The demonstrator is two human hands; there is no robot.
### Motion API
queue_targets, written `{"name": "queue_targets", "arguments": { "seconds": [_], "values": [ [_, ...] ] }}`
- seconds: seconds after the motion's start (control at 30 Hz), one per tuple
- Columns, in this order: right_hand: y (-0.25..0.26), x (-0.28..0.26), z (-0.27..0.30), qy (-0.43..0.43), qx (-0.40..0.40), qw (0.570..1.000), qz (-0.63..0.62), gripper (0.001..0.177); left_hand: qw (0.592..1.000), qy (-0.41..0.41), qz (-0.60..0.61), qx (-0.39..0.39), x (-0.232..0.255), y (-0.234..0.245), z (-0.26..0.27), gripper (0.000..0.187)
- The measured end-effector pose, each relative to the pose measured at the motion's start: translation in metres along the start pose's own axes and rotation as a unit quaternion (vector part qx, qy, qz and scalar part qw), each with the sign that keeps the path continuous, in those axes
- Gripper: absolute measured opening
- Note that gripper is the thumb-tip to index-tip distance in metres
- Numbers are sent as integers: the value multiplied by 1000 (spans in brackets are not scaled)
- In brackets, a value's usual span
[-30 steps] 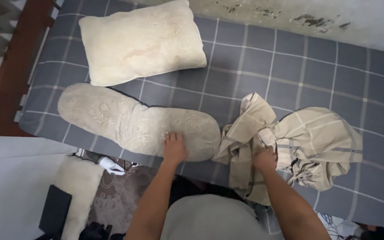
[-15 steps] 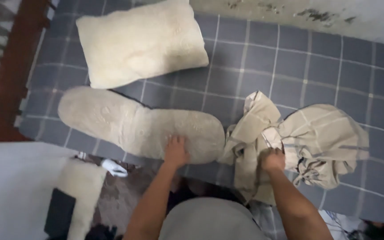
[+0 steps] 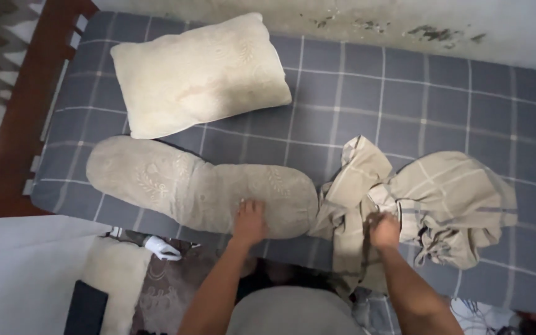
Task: Making a bed by vacuuming the mattress and putting covers on pillows.
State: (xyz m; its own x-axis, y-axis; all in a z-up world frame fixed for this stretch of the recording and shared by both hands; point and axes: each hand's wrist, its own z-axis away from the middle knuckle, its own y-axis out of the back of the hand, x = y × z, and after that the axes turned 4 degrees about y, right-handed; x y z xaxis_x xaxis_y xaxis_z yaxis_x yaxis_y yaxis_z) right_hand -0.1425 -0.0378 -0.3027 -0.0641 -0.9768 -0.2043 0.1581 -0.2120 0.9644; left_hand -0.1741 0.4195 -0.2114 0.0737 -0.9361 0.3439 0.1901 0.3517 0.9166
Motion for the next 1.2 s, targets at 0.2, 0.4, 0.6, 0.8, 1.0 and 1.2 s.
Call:
{"name": "queue_targets", "arguments": {
  "seconds": [0.2, 0.4, 0.6, 0.8, 1.0, 1.2],
  "values": [
    [53, -48, 10, -27, 161, 978, -132, 30, 999, -7, 29, -26, -8, 8, 0, 71],
    [85, -94, -7, -37, 212, 948, -233, 24, 997, -42, 66, 3, -25, -3, -4, 69],
    [133, -172, -30, 42, 202, 927, -314, 25, 996, -7, 72, -56, -2, 26, -18, 59],
    [201, -261, -23, 144, 117, 902, -389, 26, 982, -66, 176, 5, 71, 102, -40, 74],
    [279, -310, 5, 245, -16, 867, -433, 39, 901, -267, 318, 124, 116, 151, -60, 65],
    [326, -321, 24, 214, 120, 928, -281, 63, 927, -184, 314, 86, 125, 191, -71, 17]
  ]
}}
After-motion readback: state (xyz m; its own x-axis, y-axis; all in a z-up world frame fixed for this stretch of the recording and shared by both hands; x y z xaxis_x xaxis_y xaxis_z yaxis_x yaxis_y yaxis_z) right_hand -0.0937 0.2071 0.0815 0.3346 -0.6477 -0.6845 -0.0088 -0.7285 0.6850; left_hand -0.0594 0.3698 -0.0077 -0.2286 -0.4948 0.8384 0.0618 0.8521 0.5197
